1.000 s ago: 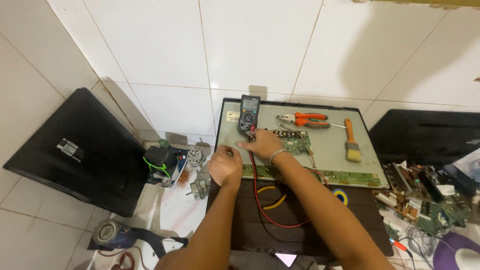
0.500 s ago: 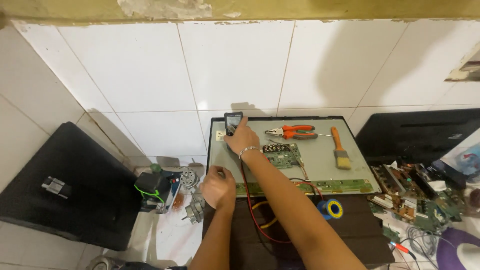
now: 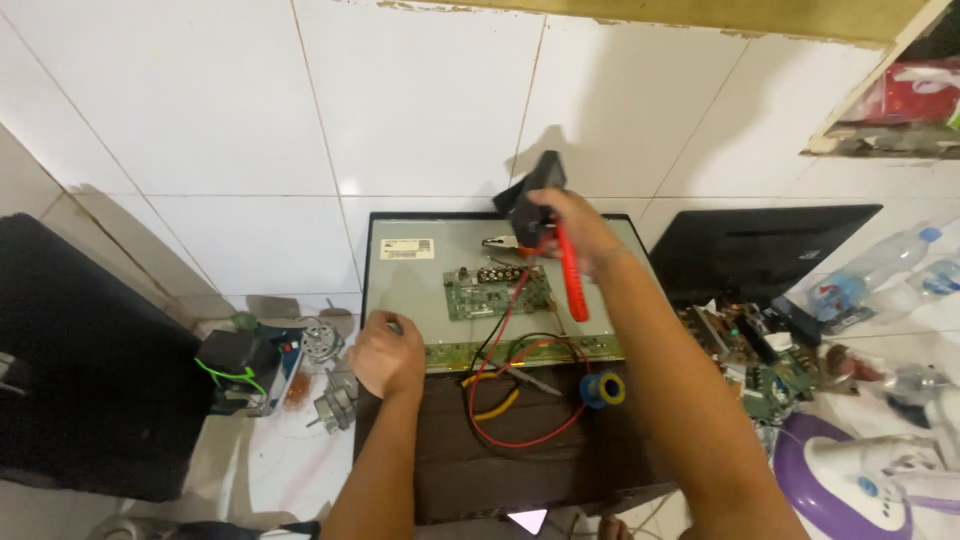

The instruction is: The person solders and reworks components on a television mainboard set on the bench, using a soldering iron and a brush, and probes the board with a multimeter. They lift and reposition the board, handle pliers and a screwdriver, and continue soldering along the board.

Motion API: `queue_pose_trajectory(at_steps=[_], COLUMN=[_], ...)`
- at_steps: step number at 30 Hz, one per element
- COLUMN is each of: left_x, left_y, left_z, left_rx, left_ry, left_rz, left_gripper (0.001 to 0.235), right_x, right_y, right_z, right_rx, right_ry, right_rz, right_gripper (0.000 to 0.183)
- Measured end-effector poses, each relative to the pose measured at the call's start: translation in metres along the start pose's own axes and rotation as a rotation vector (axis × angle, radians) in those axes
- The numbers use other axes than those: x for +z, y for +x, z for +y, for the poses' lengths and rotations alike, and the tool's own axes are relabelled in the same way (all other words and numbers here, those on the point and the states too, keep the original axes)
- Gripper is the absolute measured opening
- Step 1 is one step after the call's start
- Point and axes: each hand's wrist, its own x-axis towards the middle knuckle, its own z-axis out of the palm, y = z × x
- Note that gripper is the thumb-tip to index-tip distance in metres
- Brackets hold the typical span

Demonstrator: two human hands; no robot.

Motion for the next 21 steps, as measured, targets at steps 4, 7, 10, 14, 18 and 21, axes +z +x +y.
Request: queue_pose_trajectory(at_steps=[4, 7, 10, 14, 18, 21], left_x=[-0.001, -0.01, -0.011, -0.037, -0.071, -0.09], left_y=[0.001, 0.004, 0.008, 0.019, 0.012, 0.0], left_z=[0.002, 0.005, 0.007, 0.044, 0.107, 0.116], left_rx=[0.006, 0.027, 0.063, -0.177, -0.168, -0.456], left_ry=[0.119, 0.043, 0.025, -0.286, -0.967, -1.242], left_rz=[0.015, -0.038, -0.038, -0.169, -0.675, -1.218], left_gripper=[0.007, 0.007, 0.007, 0.009, 0.019, 0.04], right_x=[-0.017, -0.004, 0.013, 0.02, 0.023, 0.027], right_y=[-0.058, -0.088, -0.112, -0.134, -0.124, -0.134], right_z=[-0.02, -0.027, -0.042, -0.062, -0.066, -0.08], right_rx=[0.042, -0.052, -0.088, -0.241, -0.269, -0.287], right_ry=[0.173, 0.098, 0.277, 0.176, 0.276, 0.325], right_rz=[-0.089, -0.076, -0.098, -0.036, -0.015, 0.042], right_gripper=[0.038, 0.049, 0.034, 0.05, 0.055, 0.053])
